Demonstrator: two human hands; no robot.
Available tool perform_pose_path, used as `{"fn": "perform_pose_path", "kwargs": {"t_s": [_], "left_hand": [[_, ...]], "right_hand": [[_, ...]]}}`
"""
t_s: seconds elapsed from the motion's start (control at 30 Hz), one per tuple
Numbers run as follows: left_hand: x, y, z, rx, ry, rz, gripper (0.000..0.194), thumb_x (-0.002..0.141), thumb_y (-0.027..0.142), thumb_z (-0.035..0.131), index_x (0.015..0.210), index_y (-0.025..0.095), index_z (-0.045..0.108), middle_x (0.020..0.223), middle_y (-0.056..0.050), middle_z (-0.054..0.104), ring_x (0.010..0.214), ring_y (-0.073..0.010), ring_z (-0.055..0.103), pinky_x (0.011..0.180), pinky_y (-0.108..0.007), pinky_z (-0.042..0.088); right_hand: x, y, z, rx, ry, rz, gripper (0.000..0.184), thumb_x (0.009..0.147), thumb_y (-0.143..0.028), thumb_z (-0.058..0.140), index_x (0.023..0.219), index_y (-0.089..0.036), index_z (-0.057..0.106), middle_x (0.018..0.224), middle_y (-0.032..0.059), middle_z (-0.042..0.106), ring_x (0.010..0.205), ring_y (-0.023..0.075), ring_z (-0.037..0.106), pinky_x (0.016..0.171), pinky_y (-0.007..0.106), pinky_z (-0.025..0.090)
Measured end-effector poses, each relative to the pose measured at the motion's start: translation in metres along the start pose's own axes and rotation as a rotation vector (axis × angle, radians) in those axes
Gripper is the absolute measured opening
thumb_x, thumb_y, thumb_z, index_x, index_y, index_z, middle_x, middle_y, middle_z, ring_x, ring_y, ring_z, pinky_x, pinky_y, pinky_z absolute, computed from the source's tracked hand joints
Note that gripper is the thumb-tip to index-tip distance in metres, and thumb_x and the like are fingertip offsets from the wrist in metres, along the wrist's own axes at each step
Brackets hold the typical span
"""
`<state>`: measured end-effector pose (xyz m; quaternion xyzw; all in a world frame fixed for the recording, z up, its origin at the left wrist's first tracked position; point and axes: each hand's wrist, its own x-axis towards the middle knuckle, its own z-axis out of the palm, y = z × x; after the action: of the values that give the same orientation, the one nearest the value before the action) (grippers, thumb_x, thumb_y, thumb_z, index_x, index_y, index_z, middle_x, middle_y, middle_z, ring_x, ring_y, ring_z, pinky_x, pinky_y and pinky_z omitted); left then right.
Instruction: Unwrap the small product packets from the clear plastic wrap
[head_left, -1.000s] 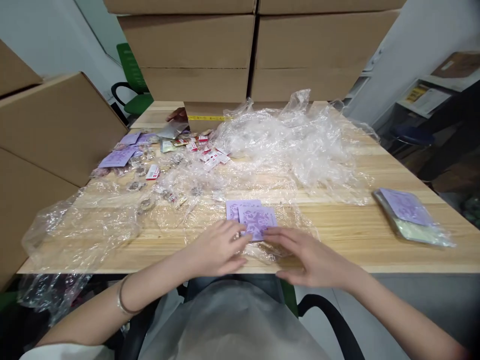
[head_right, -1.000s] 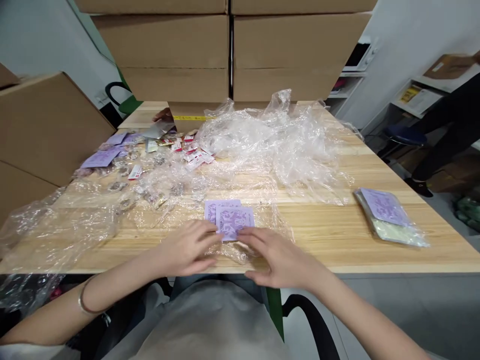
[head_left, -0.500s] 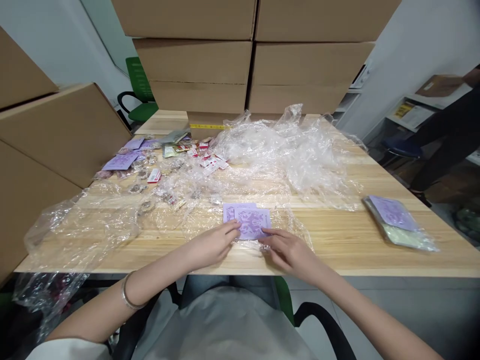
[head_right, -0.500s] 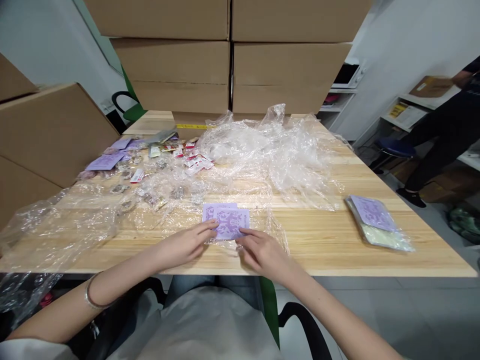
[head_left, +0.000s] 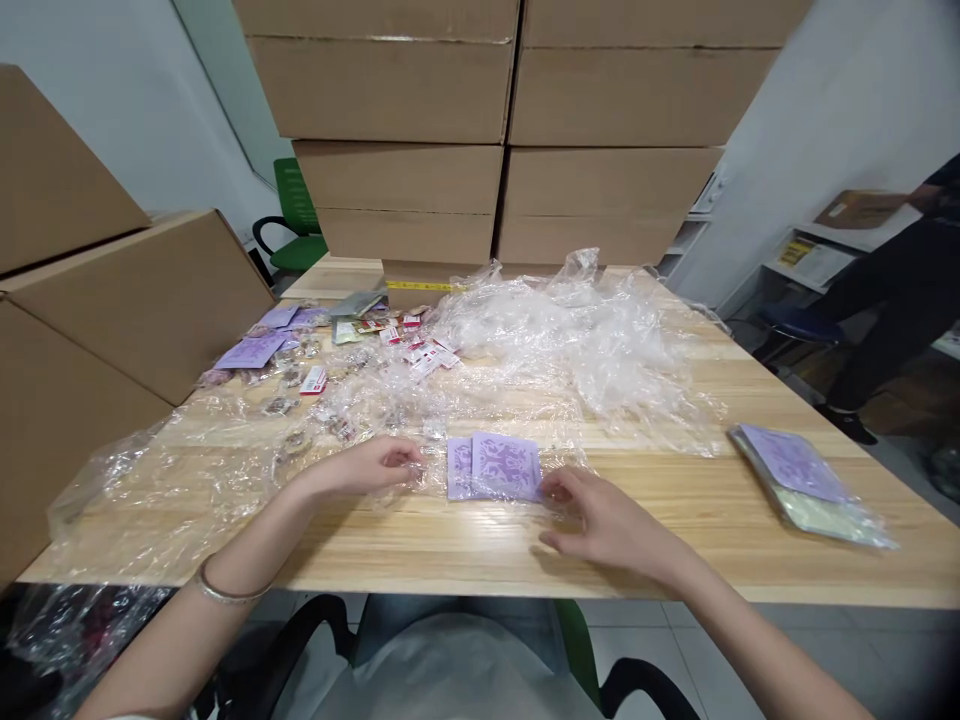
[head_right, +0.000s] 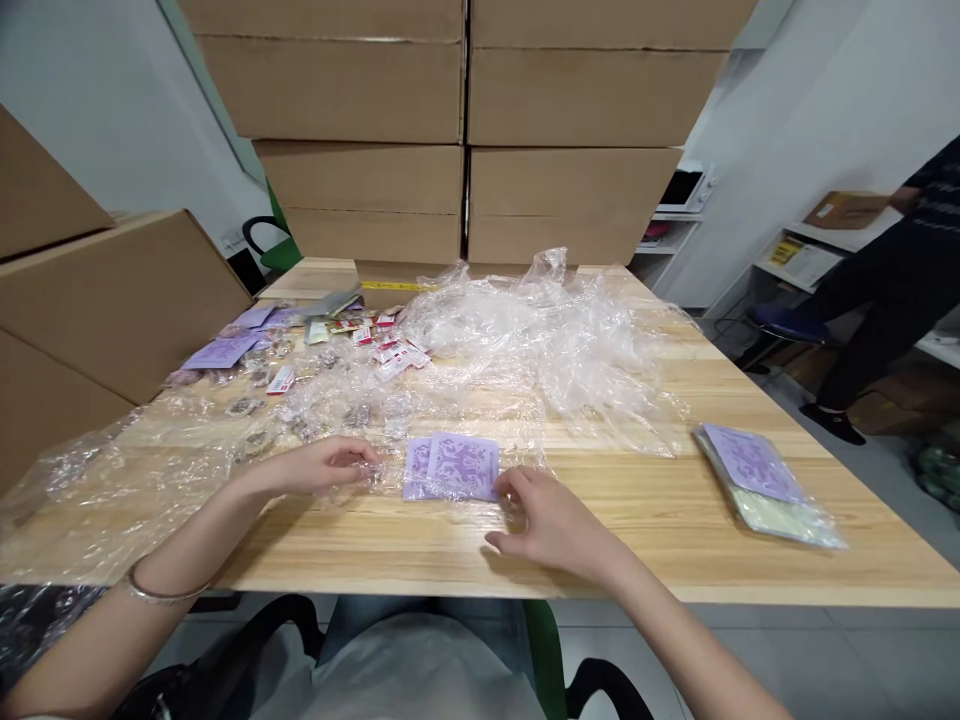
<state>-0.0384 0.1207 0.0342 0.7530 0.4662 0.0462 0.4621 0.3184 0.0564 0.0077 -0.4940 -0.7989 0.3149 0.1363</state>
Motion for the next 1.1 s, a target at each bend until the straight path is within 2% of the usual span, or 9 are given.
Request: {"fn": "perform_pose_path", "kwargs": {"t_s": [0.13, 0.27, 0.43, 0.57, 0.7, 0.87, 0.93, 1.0, 1.1], "left_hand": [[-0.015, 0.006, -0.015, 0.161, -0.141, 0.064, 0.027, 0.083, 0.038, 0.059, 0.102, 0.02, 0.068, 0.112, -0.007, 0.068, 0.101, -0.0222, 0.063, 0.091, -0.03, 0.047], [-0.031, 0.003, -0.029, 0.131, -0.108, 0.039, 0.023, 0.087, 0.04, 0.058, 0.09, 0.022, 0.071, 0.1, -0.005, 0.07, 0.092, -0.0227, 0.063, 0.087, -0.032, 0.047], [-0.022, -0.008, -0.011, -0.368, 0.246, -0.064, 0.036, 0.085, 0.056, 0.062, 0.089, 0.02, 0.067, 0.099, -0.007, 0.072, 0.094, -0.0242, 0.066, 0.081, -0.033, 0.052], [0.002, -0.011, 0.022, -0.587, 0.536, -0.078, 0.036, 0.087, 0.057, 0.057, 0.086, 0.021, 0.051, 0.069, 0.002, 0.059, 0.068, -0.0197, 0.068, 0.066, -0.032, 0.054], [0.012, -0.013, 0.036, -0.135, 0.568, -0.213, 0.026, 0.098, 0.046, 0.037, 0.092, 0.022, 0.045, 0.052, 0.007, 0.046, 0.04, -0.0174, 0.053, 0.047, -0.028, 0.041], [0.009, -0.016, 0.037, 0.496, 0.518, -0.276, 0.024, 0.101, 0.029, 0.029, 0.099, 0.017, 0.051, 0.07, -0.007, 0.064, 0.066, -0.0243, 0.067, 0.062, -0.032, 0.046], [0.007, -0.015, 0.04, 0.648, 0.495, -0.314, 0.027, 0.1, 0.026, 0.03, 0.104, 0.014, 0.054, 0.077, -0.012, 0.068, 0.074, -0.0277, 0.069, 0.066, -0.035, 0.049], [0.003, -0.015, 0.046, 0.77, 0.594, -0.31, 0.031, 0.099, 0.023, 0.033, 0.114, 0.01, 0.056, 0.089, -0.018, 0.069, 0.081, -0.0308, 0.07, 0.068, -0.04, 0.052], [-0.006, -0.014, 0.054, 0.878, 0.775, 0.042, 0.035, 0.095, 0.018, 0.043, 0.126, 0.012, 0.057, 0.107, -0.021, 0.068, 0.102, -0.0315, 0.068, 0.087, -0.046, 0.055]], "right_hand": [[-0.012, 0.004, 0.004, -0.219, 0.055, -0.036, 0.028, 0.076, -0.005, 0.054, 0.099, -0.018, 0.064, 0.1, 0.0104, 0.069, 0.093, 0.0259, 0.064, 0.08, 0.04, 0.051], [-0.016, 0.026, -0.012, 0.021, 0.013, 0.018, 0.019, 0.092, -0.022, 0.051, 0.101, -0.023, 0.068, 0.101, 0.0069, 0.073, 0.088, 0.0217, 0.068, 0.075, 0.036, 0.055], [-0.007, 0.042, -0.02, 0.313, 0.063, 0.083, 0.035, 0.1, -0.046, 0.046, 0.092, -0.02, 0.069, 0.087, 0.0068, 0.073, 0.077, 0.0198, 0.068, 0.068, 0.033, 0.054], [0.011, 0.04, -0.004, 0.111, 0.288, 0.165, 0.046, 0.101, -0.051, 0.038, 0.071, -0.022, 0.055, 0.067, 0.0042, 0.062, 0.064, 0.0191, 0.059, 0.062, 0.033, 0.047], [0.021, 0.044, 0.003, -0.333, 0.44, 0.232, 0.045, 0.098, -0.048, 0.038, 0.06, -0.024, 0.044, 0.065, 0.0075, 0.06, 0.067, 0.0235, 0.057, 0.065, 0.036, 0.04], [0.018, 0.064, -0.002, -0.286, 0.363, 0.412, 0.046, 0.095, -0.056, 0.044, 0.063, -0.024, 0.046, 0.061, 0.0045, 0.059, 0.057, 0.0213, 0.055, 0.055, 0.033, 0.037], [0.011, 0.07, -0.002, -0.316, 0.49, 0.33, 0.04, 0.094, -0.056, 0.048, 0.074, -0.022, 0.055, 0.075, 0.0087, 0.065, 0.068, 0.0246, 0.061, 0.06, 0.036, 0.044], [0.001, 0.071, -0.002, -0.415, 0.692, 0.155, 0.033, 0.091, -0.05, 0.056, 0.093, -0.018, 0.061, 0.097, 0.0167, 0.068, 0.089, 0.0311, 0.065, 0.073, 0.043, 0.051], [-0.02, 0.067, -0.005, -0.488, 0.66, -0.248, 0.029, 0.09, -0.03, 0.061, 0.117, -0.02, 0.062, 0.116, 0.0155, 0.068, 0.11, 0.0315, 0.064, 0.088, 0.048, 0.053]]}}
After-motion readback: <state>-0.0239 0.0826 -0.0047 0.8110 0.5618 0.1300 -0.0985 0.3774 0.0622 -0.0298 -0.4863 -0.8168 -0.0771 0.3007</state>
